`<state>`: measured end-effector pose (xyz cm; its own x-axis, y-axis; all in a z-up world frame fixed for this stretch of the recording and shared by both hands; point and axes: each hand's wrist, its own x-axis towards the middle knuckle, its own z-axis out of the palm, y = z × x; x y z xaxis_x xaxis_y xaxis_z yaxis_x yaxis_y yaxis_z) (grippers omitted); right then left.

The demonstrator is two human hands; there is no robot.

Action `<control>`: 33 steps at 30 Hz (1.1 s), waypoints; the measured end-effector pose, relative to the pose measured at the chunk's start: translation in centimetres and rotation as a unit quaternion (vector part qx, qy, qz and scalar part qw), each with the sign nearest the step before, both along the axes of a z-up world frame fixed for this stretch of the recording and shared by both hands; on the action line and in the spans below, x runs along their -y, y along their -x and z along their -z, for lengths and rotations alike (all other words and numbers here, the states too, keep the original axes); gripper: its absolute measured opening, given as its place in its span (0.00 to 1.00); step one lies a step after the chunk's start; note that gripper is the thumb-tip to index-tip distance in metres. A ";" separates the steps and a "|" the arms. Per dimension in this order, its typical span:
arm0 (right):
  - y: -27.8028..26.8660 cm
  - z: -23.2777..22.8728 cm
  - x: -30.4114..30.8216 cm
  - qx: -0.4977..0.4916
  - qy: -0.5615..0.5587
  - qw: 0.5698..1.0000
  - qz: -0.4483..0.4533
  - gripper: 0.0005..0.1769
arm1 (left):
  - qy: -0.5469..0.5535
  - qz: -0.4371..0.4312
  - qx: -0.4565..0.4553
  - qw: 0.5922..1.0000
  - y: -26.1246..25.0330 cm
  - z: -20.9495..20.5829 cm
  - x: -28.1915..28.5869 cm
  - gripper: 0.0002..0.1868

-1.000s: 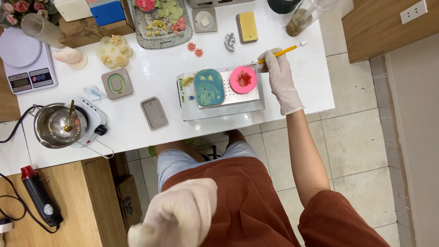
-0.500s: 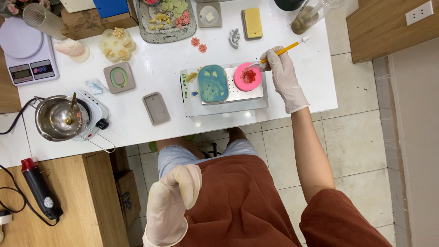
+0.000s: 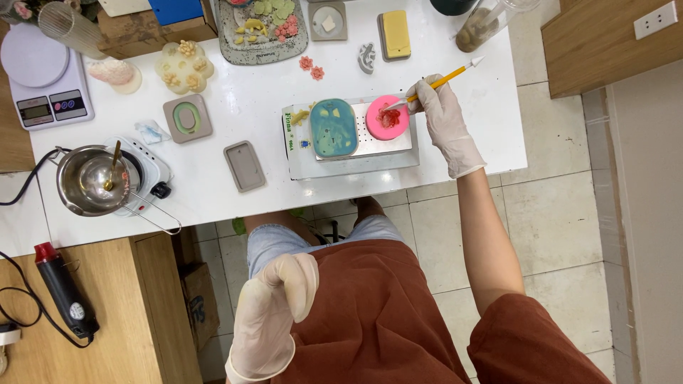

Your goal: The person places small red wax pieces into a pink silicone candle mold using a pencil-like tool, pressing them into position, then uses a heat gun to melt wax in a metal pot on a warmer. They alternate between arranging wax in the mold and heating the pot.

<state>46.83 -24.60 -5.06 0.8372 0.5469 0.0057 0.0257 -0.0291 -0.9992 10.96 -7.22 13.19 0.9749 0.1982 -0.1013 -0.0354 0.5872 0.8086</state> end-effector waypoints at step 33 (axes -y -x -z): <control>7.7 -0.1 0.8 -0.036 -0.045 0.989 0.137 0.06 | -0.002 -0.011 -0.011 1.000 0.9 0.5 -0.2 0.29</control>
